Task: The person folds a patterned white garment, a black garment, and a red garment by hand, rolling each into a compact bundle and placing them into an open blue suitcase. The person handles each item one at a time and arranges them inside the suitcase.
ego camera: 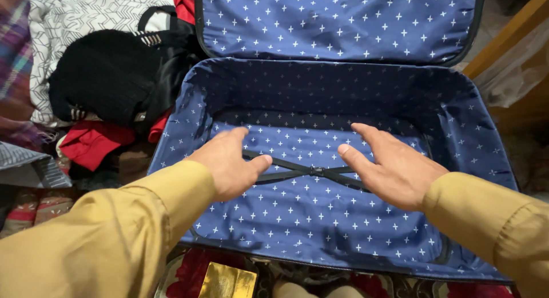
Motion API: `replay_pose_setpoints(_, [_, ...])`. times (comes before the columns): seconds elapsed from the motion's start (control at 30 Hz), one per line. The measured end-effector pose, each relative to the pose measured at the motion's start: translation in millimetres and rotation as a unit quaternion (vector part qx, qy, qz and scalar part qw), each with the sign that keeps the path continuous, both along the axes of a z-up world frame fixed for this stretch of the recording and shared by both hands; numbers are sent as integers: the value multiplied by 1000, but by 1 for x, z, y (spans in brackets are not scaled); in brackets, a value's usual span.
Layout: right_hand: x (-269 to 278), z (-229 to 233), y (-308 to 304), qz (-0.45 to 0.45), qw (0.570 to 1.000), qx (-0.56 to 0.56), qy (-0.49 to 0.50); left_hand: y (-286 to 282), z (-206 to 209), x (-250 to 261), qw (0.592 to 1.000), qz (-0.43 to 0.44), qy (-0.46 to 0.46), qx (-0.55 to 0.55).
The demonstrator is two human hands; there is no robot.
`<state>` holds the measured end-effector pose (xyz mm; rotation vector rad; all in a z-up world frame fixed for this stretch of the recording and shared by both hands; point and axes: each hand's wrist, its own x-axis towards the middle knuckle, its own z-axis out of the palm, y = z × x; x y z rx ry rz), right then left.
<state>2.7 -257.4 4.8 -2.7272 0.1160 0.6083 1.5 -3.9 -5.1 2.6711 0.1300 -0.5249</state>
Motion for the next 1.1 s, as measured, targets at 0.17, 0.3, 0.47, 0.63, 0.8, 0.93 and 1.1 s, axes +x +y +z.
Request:
replay_pose_setpoints(0.17, [1, 6, 6, 33, 999, 28, 6, 4, 1, 2, 990, 78, 93, -78])
replay_pose_setpoints(0.3, [-2, 10, 23, 10, 998, 49, 44, 13, 0, 1, 981, 96, 123, -112])
replay_pose_setpoints(0.47, [-6, 11, 66, -1, 996, 76, 54, 45, -13, 5, 989, 70, 69, -110])
replay_pose_setpoints(0.63, [-3, 4, 125, -47, 991, 105, 72, 119, -35, 29, 988, 45, -1, -145])
replay_pose_setpoints(0.8, [-3, -5, 186, -63, 978, 186, 66, 228, -51, 71, 982, 105, -93, -126])
replay_pose_setpoints(0.93, [-1, -9, 226, -101, 974, 192, 65, 318, -59, 129, 984, 119, -132, -29])
replay_pose_setpoints(1.1, [13, -14, 266, -79, 972, 215, 49, 373, -77, 190, 918, 190, -317, 147])
